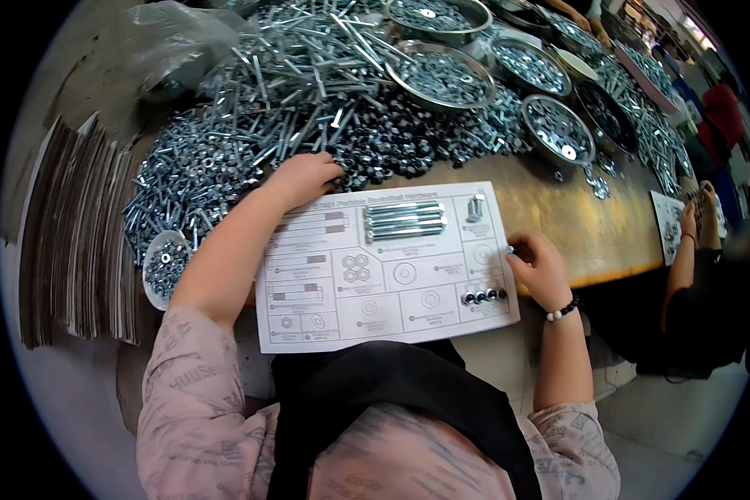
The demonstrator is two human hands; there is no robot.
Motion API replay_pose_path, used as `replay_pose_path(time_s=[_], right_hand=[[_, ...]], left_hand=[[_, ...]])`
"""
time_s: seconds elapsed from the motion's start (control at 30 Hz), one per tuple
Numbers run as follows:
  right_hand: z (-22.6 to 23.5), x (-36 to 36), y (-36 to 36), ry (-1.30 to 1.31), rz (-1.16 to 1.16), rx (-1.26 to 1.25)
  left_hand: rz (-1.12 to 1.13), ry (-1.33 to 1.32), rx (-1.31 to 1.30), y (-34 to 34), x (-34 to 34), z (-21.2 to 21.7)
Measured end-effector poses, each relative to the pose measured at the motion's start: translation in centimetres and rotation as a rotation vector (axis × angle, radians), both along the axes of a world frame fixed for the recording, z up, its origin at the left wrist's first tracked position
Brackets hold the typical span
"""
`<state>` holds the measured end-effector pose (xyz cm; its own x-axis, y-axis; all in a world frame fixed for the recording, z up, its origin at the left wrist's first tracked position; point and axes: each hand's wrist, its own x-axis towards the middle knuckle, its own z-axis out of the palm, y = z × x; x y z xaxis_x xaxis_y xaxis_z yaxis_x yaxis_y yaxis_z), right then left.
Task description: The person sorts metal fasteners from a large pile on a table and arranges them on a printed instruction sheet. They pick bolts, nuts, and washers from the pile and place them into designated areas on the sheet, occasionally adjusting the sheet or moving items between piles.
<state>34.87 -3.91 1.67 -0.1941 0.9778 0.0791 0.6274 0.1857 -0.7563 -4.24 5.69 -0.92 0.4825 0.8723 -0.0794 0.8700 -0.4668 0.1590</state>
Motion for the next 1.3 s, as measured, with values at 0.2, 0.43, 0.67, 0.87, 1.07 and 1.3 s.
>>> replay_pose_path(time_s=[0.2,0.43,0.67,0.87,1.07,1.3], right_hand=[[-0.3,0.7,-0.6,-0.218,0.255,0.067],[-0.5,0.4,-1.0,-0.233,0.179,-0.013],[-2.4,1.4,-1.7,-0.103,0.151,0.077],[-2.9,1.2,-2.1,-0.023,0.143,0.057],[-2.9,1.4,-2.3,-0.017,0.162,0.040],[-2.3,3.4,0.6,-0.018,0.113,0.162]], left_hand=[[0.064,-0.047,0.213,-2.6,3.2,3.7],[-0.179,-0.191,-0.092,-8.1,15.5,1.8],[-0.175,-0.533,-0.229,-9.3,19.6,-0.1],[-0.164,-0.573,-0.348,-9.9,19.7,-0.2],[-0.180,-0.555,-0.402,-10.1,19.6,0.4],[-0.156,-0.605,-0.286,-9.7,17.0,1.1]])
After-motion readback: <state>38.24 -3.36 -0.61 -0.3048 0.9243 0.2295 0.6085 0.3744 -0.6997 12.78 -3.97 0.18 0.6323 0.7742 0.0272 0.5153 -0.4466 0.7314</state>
